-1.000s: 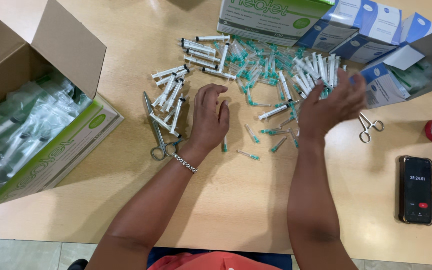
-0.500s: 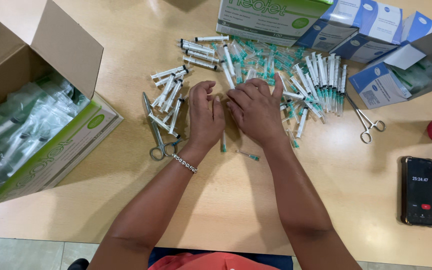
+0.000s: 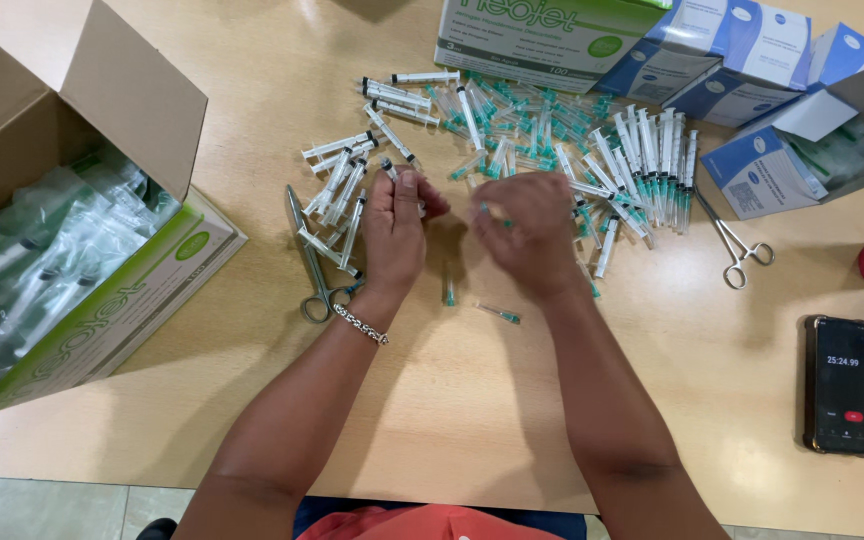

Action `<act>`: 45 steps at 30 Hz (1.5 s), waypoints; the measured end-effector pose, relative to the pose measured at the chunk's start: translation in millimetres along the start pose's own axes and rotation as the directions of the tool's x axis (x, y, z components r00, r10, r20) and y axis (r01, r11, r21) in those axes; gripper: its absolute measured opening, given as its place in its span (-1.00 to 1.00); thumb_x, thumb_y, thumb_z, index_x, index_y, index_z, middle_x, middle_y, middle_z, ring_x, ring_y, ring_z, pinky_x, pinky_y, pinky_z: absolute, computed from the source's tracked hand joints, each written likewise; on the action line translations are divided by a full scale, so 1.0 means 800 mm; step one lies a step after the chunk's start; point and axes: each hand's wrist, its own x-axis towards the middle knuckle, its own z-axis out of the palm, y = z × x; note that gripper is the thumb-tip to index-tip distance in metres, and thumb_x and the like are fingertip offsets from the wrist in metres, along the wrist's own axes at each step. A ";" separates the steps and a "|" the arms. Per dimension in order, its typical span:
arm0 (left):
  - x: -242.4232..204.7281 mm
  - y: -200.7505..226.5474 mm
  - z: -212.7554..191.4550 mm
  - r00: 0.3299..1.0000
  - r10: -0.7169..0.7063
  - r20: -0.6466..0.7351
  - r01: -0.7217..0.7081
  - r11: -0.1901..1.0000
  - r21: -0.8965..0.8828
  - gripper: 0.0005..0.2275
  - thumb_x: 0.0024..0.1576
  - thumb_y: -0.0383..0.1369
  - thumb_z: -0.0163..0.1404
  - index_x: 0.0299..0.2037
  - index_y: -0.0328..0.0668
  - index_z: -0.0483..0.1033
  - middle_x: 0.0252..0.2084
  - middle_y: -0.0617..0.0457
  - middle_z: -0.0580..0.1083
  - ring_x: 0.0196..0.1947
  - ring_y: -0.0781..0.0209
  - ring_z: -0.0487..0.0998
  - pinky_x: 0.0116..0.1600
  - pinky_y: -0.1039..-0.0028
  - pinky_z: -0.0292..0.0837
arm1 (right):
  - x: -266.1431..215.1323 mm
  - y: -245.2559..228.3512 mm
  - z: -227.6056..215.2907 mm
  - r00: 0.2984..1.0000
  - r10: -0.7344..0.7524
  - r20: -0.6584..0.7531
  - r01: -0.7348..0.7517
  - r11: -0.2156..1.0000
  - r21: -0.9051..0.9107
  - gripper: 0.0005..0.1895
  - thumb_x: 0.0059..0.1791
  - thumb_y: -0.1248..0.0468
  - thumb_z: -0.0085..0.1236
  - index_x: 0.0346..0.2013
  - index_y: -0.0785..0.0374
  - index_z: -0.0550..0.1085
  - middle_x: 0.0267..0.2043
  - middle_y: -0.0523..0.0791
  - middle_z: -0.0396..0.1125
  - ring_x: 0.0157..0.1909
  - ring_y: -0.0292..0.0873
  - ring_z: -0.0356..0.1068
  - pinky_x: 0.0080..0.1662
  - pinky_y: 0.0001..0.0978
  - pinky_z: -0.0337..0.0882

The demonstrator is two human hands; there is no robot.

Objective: The person repeatedly picks up syringe barrels and needle tips from a table and screws them together to form complete syringes. The assembled units are placed in a growing pile on the right side of the workspace.

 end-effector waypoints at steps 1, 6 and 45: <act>-0.001 0.006 0.000 1.000 0.000 -0.003 0.000 1.000 -0.002 -0.78 0.43 -0.29 -0.23 -0.13 -0.17 0.46 -0.37 0.00 0.53 -0.35 0.28 0.63 -0.19 0.42 0.68 | -0.005 0.011 -0.002 1.000 -0.002 0.003 0.002 1.000 0.000 -0.87 -0.01 0.25 0.32 -0.18 -0.04 0.60 -0.21 -0.29 0.50 -0.11 -0.16 0.47 0.04 -0.15 0.26; -0.007 0.058 0.007 0.988 0.136 0.069 -0.147 0.970 0.194 -0.78 0.42 -0.26 -0.21 0.04 -0.11 0.49 -0.51 0.24 0.27 -0.48 0.54 0.38 -0.35 0.60 0.48 | -0.005 0.012 -0.025 0.996 0.088 0.028 -0.080 0.975 -0.209 -0.81 -0.03 0.03 0.41 -0.23 -0.04 0.59 -0.36 -0.29 0.38 -0.19 -0.09 0.38 -0.01 -0.07 0.21; -0.020 0.028 0.007 0.806 0.230 0.545 -0.506 0.746 0.433 -0.78 0.40 -0.42 -0.09 0.18 -0.19 0.53 -0.24 -0.16 0.37 -0.18 -0.28 0.50 -0.04 0.11 0.44 | -0.034 -0.022 0.025 0.744 0.666 -0.052 -0.227 0.325 0.918 -0.89 0.12 0.28 0.18 -0.15 0.25 0.44 -0.18 0.05 0.53 -0.18 -0.18 0.58 -0.19 -0.57 0.48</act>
